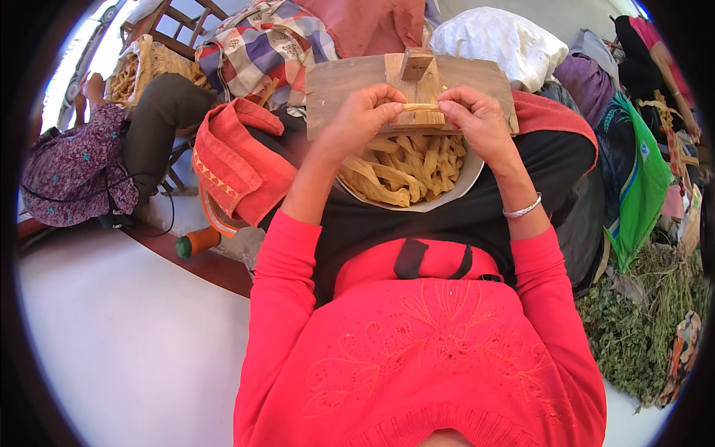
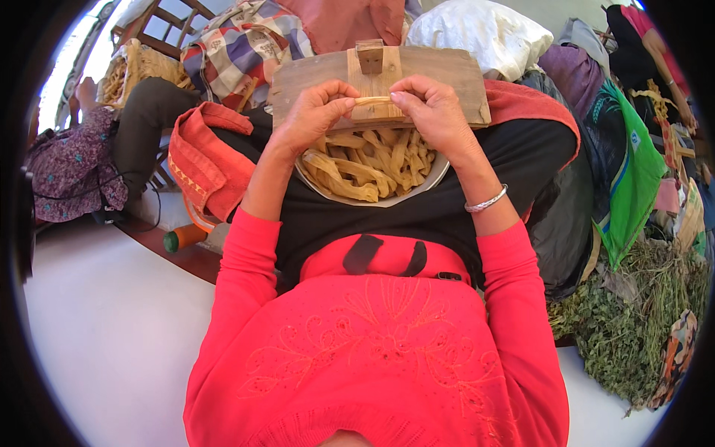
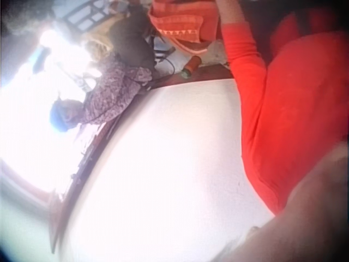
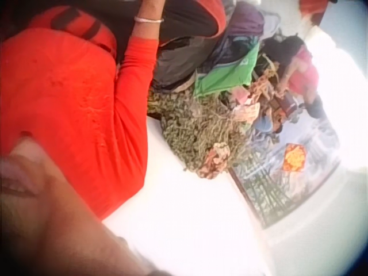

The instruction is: The person picks up flat strips of dough or husk from a metal bowl, places them one by one under a wooden pressing tool to flatten them, and then wraps or folds the strips by hand.

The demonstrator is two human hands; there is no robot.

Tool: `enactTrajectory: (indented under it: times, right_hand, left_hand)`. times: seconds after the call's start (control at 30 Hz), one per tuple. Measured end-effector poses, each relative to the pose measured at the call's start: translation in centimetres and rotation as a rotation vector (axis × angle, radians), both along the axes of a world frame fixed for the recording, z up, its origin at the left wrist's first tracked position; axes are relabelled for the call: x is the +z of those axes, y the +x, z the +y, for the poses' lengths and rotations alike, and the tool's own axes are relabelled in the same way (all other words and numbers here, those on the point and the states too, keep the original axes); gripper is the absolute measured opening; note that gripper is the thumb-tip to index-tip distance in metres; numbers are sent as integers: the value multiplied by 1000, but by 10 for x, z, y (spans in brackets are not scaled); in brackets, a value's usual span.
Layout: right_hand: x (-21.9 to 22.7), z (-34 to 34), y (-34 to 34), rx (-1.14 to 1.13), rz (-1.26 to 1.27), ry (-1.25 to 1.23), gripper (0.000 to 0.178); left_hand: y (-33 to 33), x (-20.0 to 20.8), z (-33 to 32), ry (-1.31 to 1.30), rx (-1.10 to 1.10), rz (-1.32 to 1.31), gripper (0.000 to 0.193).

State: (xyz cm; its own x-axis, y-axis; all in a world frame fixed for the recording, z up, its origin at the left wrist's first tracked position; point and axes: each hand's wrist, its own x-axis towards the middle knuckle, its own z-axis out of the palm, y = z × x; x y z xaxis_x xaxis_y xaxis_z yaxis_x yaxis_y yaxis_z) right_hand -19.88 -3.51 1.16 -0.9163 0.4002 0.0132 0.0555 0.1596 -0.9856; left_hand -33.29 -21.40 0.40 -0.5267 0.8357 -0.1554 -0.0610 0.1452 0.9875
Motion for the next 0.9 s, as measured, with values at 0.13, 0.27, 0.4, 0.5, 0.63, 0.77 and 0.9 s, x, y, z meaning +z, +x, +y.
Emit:
enactTrajectory:
  times: [0.13,0.27,0.4,0.5,0.63,0.77,0.9]
  right_hand:
    - [-10,3,-9,-54,30,124,11]
    - [-20,-3,-17,-105,94,339,8]
    - [-29,-6,-8,-111,97,807,6]
    - [-7,-1,5,-168,97,985,10]
    - [-19,20,0,-365,143,1093,13]
    - [-34,27,10,-282,37,1048,18]
    - [-34,18,40,-27,9,895,11]
  left_hand:
    - [-7,-7,5,46,67,11,15]
    - [-10,-18,13,27,143,82,10]
    - [-19,-55,16,10,237,505,7]
    - [-10,-43,0,-47,302,529,7]
    - [30,-23,-10,-47,265,101,7]
    - [62,-29,-16,58,243,-74,8]
    - [81,-44,-24,70,248,-84,8]
